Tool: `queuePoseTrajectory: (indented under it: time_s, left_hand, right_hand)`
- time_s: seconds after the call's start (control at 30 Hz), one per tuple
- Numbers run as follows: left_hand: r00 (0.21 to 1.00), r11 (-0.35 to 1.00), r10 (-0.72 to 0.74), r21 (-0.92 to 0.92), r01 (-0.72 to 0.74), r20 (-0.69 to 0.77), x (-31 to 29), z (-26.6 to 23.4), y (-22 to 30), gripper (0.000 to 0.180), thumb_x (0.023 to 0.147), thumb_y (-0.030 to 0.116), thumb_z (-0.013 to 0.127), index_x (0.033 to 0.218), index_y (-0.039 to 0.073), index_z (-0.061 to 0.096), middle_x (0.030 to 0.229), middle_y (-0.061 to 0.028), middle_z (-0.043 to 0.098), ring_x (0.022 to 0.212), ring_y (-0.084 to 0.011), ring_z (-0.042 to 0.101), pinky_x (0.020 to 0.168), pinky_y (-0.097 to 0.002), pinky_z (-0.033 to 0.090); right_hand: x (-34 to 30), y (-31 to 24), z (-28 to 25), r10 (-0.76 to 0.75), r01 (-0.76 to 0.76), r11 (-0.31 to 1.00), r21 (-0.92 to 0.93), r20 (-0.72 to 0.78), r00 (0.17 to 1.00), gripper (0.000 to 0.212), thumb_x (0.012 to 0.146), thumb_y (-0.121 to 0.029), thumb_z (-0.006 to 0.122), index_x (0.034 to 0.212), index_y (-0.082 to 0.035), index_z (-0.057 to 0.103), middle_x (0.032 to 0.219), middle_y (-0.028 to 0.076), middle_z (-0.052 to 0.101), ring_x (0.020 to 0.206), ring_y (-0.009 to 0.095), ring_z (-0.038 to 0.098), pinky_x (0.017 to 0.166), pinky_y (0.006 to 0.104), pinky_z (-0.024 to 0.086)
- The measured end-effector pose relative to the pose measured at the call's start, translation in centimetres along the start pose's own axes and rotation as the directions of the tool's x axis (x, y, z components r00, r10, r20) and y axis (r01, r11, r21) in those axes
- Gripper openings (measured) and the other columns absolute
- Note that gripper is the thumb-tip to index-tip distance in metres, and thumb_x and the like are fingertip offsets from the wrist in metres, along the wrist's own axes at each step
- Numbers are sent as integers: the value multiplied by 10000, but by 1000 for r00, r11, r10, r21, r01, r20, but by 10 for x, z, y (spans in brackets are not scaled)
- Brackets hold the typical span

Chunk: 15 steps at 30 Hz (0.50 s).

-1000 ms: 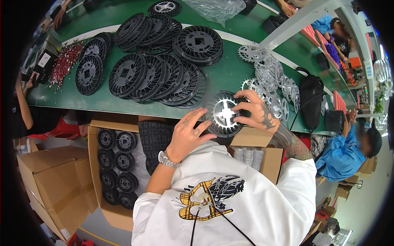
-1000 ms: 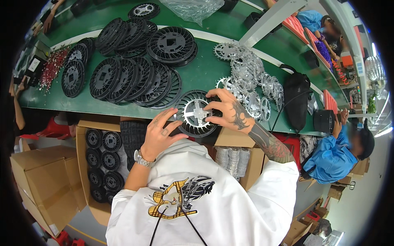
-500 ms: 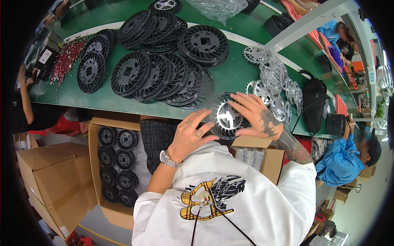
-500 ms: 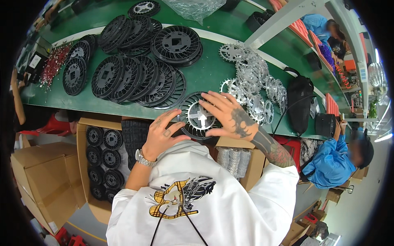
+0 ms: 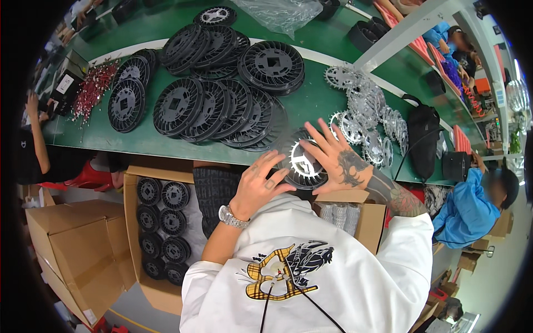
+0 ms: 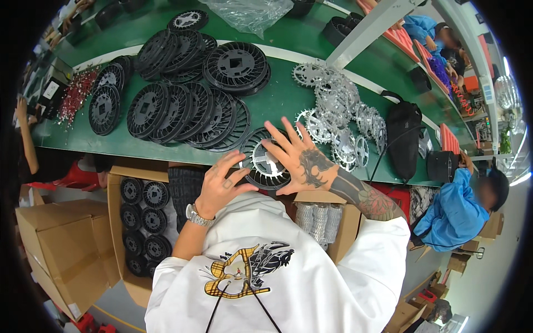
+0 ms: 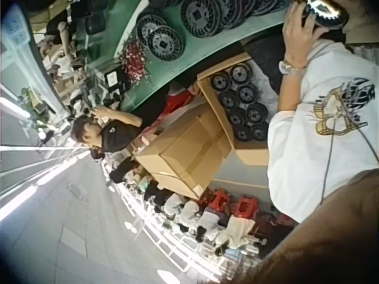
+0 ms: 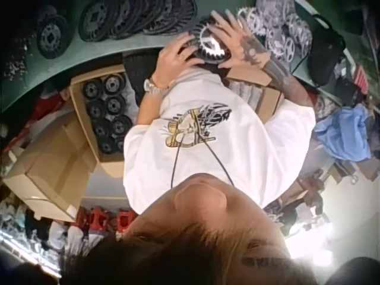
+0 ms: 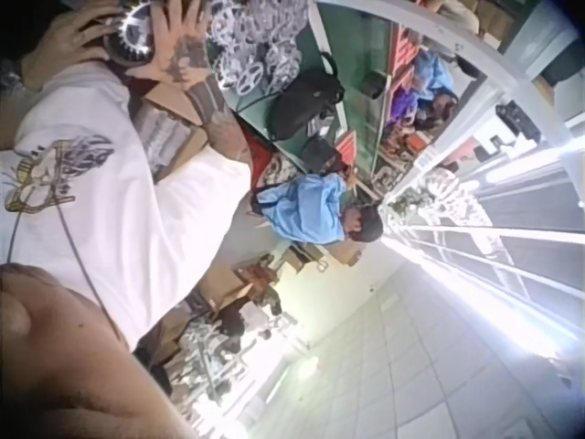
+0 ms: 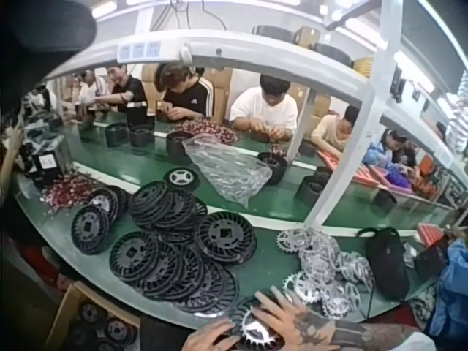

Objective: Assembling metal gear components into plastic spools and packing them into boxes on a production line.

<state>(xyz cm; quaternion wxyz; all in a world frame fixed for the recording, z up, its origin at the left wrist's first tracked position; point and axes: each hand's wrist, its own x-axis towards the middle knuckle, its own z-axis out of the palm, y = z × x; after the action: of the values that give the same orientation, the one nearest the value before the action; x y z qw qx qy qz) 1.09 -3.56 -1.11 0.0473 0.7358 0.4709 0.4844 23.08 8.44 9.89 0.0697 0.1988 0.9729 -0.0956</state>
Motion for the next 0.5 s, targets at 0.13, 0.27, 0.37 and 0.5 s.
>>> queuePoseTrajectory:
  time_s: [0.13,0.27,0.37,0.5]
  left_hand:
    - [1000,1000,-15,22,15,0,5,-6,8,477,670,312,897,1038,100,681,1239,-126,639,1147,-358,660,900,-430,596]
    - [999,999,-9,36,7,45,11,-12,11,482,671,301,901,1064,110,700,1230,-119,638,1139,-344,670,870,-404,606]
    - [999,998,9,57,-11,33,14,-11,11,496,671,290,905,1083,113,693,1226,-118,641,1134,-345,672,869,-404,606]
    - [995,999,2,43,3,-103,25,-18,13,507,654,260,919,1081,100,696,1196,-118,653,1105,-343,679,871,-397,599]
  right_hand:
    - [6,6,-3,-68,73,987,143,-39,997,1127,557,-435,920,1518,-152,406,1608,218,247,1428,519,294,1145,622,310]
    - [3,8,-1,-100,112,973,201,-71,992,1144,530,-413,932,1516,-153,413,1566,215,305,1391,521,324,1117,613,349]
    - [5,11,6,-112,130,975,179,-108,988,1131,527,-410,937,1504,-143,433,1534,219,331,1388,529,324,1101,619,368]
    - [-1,23,-1,-89,172,920,352,-239,967,1068,516,-374,939,1457,-119,503,1435,215,376,1392,498,342,1112,605,361]
